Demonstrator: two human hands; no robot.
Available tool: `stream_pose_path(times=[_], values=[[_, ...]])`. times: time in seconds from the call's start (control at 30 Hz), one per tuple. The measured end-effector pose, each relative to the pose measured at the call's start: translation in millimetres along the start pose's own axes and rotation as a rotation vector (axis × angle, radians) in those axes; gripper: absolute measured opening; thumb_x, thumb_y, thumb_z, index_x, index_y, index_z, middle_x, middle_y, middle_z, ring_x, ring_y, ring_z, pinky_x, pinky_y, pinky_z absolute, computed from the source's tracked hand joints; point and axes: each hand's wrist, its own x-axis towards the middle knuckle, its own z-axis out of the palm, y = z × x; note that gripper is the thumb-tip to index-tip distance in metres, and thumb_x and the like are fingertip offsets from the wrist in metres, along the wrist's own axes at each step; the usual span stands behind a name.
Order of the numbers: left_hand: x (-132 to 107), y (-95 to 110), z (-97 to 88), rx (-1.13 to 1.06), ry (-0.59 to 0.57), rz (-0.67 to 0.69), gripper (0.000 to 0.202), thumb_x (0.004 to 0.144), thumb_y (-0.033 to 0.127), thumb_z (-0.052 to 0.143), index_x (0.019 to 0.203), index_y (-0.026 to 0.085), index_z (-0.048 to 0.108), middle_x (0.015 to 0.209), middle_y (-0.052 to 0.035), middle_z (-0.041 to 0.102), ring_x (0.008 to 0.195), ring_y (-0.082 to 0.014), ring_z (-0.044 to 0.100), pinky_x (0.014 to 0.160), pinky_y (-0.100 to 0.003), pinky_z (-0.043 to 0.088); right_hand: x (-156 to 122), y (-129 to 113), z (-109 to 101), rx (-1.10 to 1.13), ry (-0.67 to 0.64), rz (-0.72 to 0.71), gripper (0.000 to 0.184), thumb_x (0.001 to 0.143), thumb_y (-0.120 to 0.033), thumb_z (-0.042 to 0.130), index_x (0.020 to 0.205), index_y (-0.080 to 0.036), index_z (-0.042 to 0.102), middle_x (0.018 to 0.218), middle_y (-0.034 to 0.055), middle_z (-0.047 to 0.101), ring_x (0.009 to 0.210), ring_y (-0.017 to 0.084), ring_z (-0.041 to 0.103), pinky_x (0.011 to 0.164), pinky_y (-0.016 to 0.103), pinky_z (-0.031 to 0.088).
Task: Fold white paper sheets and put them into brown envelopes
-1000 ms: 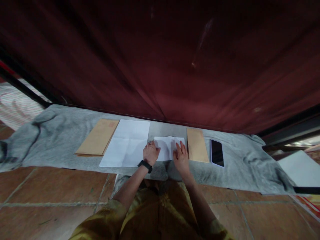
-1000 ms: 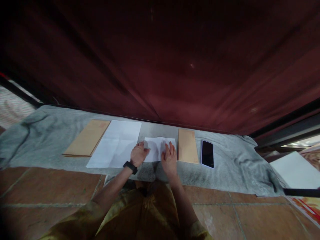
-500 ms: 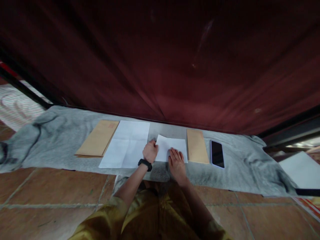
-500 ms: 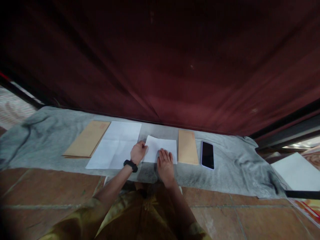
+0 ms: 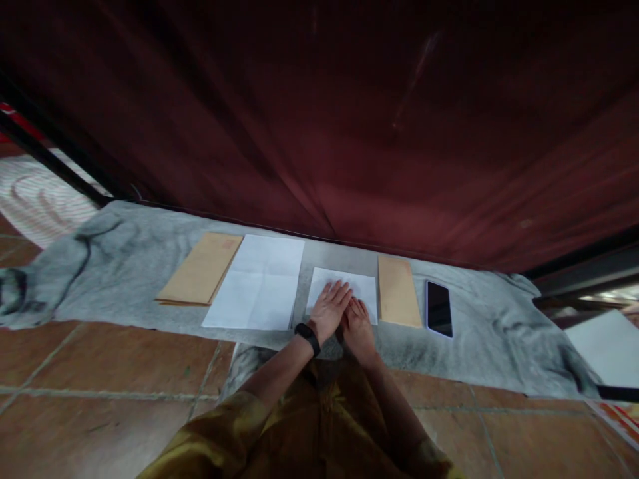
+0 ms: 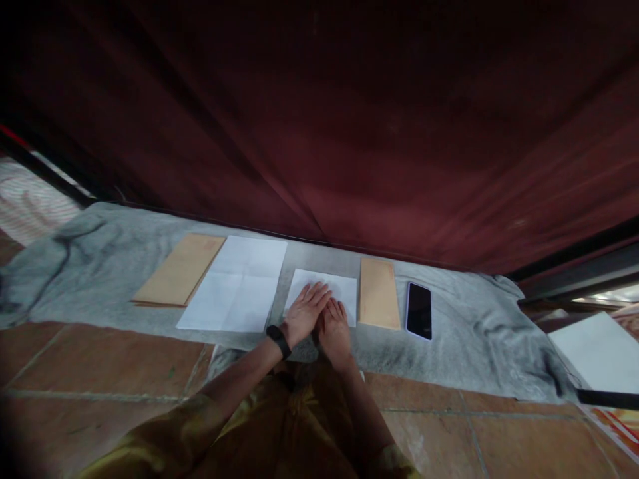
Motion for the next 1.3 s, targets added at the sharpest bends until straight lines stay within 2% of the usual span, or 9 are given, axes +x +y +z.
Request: stream_pose_path(times=[0.1, 0.33, 0.73, 1.0, 1.3], values=[[1.3, 0.7, 11.5, 0.001, -0.064, 0.062, 0.054, 0.096, 0.011, 0.031, 0.147, 0.018, 0.044, 0.156, -0.0097, 0.046, 0.146, -0.0208, 0.039, 0.122, -0.043, 0.027, -5.6, 1.9, -2.1, 0.015, -0.006, -0.025, 0.049, 0.094, -0.013, 0.04, 0.14, -0.009, 0.054, 0.144, 0.0159, 0.057, 0.139, 0.023, 0.047, 0.121, 0.048, 0.033], [-1.5, -2.8, 18.6, 0.02, -0.049, 0.105, 0.056, 0.094, 0.011, 0.032, 0.149, 0.014, 0.042, 0.156, -0.0146, 0.043, 0.147, -0.0223, 0.036, 0.121, -0.048, 0.029, -18.5, 6.0, -7.3, 0.016, -0.013, -0.067, 0.048, 0.093, -0.012, 0.041, 0.137, -0.011, 0.058, 0.138, 0.016, 0.061, 0.136, 0.024, 0.05, 0.119, 0.05, 0.036], [26.7, -20.7, 12.3, -0.025, -0.122, 0.032, 0.058, 0.091, 0.005, 0.034, 0.147, 0.013, 0.045, 0.157, -0.0147, 0.042, 0.148, -0.0242, 0.034, 0.121, -0.046, 0.029, -25.5, 1.0, -15.5, 0.027, -0.062, -0.076, 0.045, 0.098, -0.014, 0.042, 0.14, -0.016, 0.057, 0.144, 0.0116, 0.057, 0.137, 0.024, 0.049, 0.119, 0.05, 0.036], [50.7, -38.3, 9.8, -0.018, -0.125, 0.017, 0.057, 0.092, 0.003, 0.029, 0.145, 0.013, 0.048, 0.155, -0.0159, 0.045, 0.145, -0.0243, 0.039, 0.118, -0.047, 0.032, -27.9, -2.9, -20.7, 0.061, -0.03, -0.099, 0.047, 0.094, -0.011, 0.049, 0.141, -0.018, 0.055, 0.143, 0.0122, 0.058, 0.137, 0.026, 0.049, 0.117, 0.051, 0.037], [64.9, -47.3, 1.5, -0.035, -0.108, 0.003, 0.053, 0.091, 0.003, 0.035, 0.139, 0.014, 0.054, 0.147, -0.0144, 0.054, 0.136, -0.0237, 0.048, 0.115, -0.04, 0.034, -31.5, -4.8, -25.9, 0.114, -0.039, -0.073, 0.045, 0.093, -0.014, 0.052, 0.137, -0.022, 0.057, 0.143, 0.0097, 0.058, 0.134, 0.025, 0.051, 0.118, 0.05, 0.035]])
